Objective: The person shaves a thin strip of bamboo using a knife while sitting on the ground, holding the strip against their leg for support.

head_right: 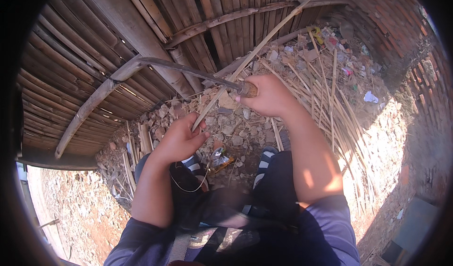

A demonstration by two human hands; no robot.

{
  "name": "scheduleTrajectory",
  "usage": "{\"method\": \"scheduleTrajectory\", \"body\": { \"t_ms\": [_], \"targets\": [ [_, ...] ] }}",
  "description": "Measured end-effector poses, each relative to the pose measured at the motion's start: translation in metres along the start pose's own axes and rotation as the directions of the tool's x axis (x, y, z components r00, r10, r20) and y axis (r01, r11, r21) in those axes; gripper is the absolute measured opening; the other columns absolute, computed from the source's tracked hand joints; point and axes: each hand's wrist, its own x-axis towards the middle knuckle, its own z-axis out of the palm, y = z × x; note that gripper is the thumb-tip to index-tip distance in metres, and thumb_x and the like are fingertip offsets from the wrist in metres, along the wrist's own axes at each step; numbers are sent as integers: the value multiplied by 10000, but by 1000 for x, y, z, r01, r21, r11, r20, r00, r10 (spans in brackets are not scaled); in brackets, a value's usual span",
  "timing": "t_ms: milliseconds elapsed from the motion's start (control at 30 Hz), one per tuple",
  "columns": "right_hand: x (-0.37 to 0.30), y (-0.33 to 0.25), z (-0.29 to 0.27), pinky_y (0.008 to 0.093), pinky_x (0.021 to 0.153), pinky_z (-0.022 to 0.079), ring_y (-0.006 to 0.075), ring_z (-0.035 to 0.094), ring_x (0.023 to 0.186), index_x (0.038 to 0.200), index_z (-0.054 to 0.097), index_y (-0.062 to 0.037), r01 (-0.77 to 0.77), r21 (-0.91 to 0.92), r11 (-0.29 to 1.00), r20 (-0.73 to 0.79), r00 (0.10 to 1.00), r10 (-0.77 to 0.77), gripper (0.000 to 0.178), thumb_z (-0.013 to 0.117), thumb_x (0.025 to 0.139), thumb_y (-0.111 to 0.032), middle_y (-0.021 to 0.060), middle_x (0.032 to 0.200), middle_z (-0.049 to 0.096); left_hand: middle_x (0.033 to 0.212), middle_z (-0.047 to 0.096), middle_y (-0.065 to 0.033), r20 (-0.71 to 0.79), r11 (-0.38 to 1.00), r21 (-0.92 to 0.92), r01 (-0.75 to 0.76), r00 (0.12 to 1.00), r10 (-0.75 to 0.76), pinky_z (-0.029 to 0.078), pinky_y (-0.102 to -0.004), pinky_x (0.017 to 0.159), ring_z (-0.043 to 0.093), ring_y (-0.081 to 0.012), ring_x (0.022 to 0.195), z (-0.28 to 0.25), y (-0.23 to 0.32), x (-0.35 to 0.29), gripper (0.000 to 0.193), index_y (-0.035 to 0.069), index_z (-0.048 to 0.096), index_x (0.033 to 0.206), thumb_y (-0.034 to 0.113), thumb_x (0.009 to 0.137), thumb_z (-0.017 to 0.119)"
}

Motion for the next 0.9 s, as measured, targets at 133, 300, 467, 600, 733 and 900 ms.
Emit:
{"method": "scheduleTrajectory", "body": {
  "t_ms": [133, 300, 467, 600, 733, 900],
  "targets": [
    [1, 25, -9, 272, 582, 459, 91, 584, 635, 951, 663, -29, -21, 231, 973, -155, 986, 58, 295, 817, 875, -270, 75, 828, 715, 742, 604, -98, 8, 997, 70, 38, 999, -38, 482, -378, 665, 606, -220, 693, -5, 7, 4, 264, 10, 597, 1013, 182, 893, 758],
    [-2, 28, -19, 252, 560, 414, 93, 501, 574, 1028, 586, -81, 96, 759, 644, -234, 963, 132, 252, 770, 908, -203, 99, 1004, 723, 785, 656, -194, -6, 979, 204, -9, 1000, 10, 505, -460, 700, 677, -384, 774, -2, 3, 7, 299, 21, 606, 1005, 245, 886, 764],
    [-2, 36, -24, 233, 573, 416, 85, 480, 576, 1041, 586, -79, 172, 830, 530, -265, 959, 103, 268, 777, 878, -172, 161, 1234, 710, 790, 663, -236, -24, 963, 251, -97, 994, 106, 506, -521, 712, 669, -463, 818, 4, 3, 9, 317, 23, 604, 996, 274, 883, 762],
    [-1, 33, -20, 229, 574, 422, 71, 480, 582, 1032, 581, -78, 188, 822, 538, -242, 970, 31, 246, 763, 874, -129, 178, 1294, 687, 766, 664, -233, -32, 949, 315, -20, 999, 32, 505, -538, 716, 669, -470, 819, 2, 5, 10, 333, 26, 596, 1005, 290, 888, 763],
    [-1, 30, -16, 229, 583, 426, 77, 481, 578, 1010, 605, -71, 172, 834, 525, -215, 976, 22, 155, 716, 913, -118, 204, 1340, 649, 743, 669, -224, -31, 928, 374, -2, 999, 14, 518, -534, 716, 676, -468, 805, 1, -5, 9, 363, 34, 584, 1057, 307, 895, 760],
    [3, 29, -10, 228, 585, 425, 76, 500, 599, 1135, 664, -28, 111, 742, 661, -228, 969, 93, 262, 737, 913, -144, 110, 1165, 696, 888, 701, -211, -22, 896, 425, 132, 991, -135, 522, -552, 812, 695, -432, 912, 4, 1, 11, 401, 67, 597, 1167, 320, 898, 753]
  ]
}}
